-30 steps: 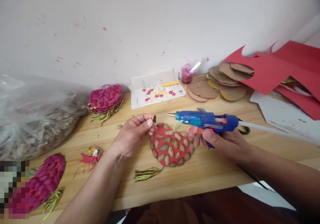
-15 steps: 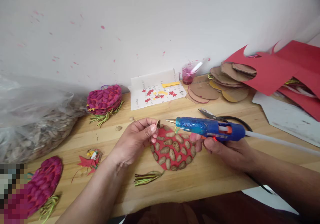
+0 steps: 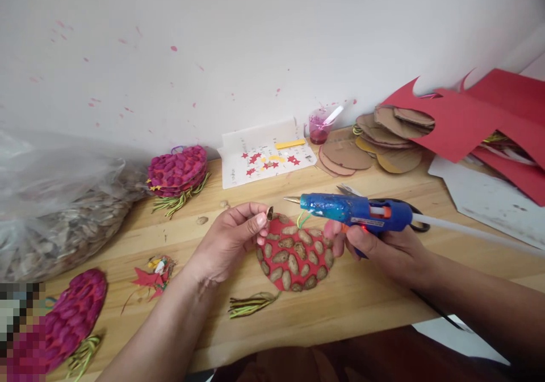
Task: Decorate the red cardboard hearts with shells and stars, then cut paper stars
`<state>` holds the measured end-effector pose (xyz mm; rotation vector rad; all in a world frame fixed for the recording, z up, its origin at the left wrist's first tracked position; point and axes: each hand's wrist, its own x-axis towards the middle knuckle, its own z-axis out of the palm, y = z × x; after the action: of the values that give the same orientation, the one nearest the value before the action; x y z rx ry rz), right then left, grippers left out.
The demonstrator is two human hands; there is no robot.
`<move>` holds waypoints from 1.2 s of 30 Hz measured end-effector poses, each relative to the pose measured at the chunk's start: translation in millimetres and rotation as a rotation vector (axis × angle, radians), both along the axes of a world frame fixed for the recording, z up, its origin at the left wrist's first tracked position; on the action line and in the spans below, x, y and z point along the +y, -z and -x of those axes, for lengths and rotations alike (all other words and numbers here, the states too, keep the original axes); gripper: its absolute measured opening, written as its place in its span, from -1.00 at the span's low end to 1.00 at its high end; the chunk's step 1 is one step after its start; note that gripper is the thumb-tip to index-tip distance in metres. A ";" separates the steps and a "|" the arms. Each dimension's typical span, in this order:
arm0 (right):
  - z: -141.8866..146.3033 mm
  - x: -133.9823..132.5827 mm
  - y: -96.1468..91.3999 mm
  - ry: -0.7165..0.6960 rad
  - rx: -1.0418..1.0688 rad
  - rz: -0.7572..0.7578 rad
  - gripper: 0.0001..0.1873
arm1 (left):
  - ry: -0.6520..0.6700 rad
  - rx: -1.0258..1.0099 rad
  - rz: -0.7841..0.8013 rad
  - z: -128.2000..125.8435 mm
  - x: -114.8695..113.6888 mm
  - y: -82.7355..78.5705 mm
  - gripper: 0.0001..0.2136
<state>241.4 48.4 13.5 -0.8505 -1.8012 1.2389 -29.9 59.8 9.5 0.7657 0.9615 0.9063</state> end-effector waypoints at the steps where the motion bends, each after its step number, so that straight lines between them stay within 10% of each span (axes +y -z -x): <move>1: 1.1 -0.4 -0.3 0.011 0.021 0.053 -0.64 | 0.002 0.005 -0.002 -0.2 -0.3 0.5 -0.79; 15: 13.4 3.9 -1.7 0.066 0.157 0.576 -0.73 | 0.139 0.065 0.004 -47.4 -25.0 -10.0 -0.83; 36: 4.3 -1.2 -7.0 -0.089 0.093 0.537 -0.78 | -0.125 -0.203 0.070 -98.3 -69.8 2.2 -0.78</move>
<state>237.0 47.2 20.5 -0.9869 -1.4601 1.8317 68.4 -10.0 7.3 0.5472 0.8639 1.0323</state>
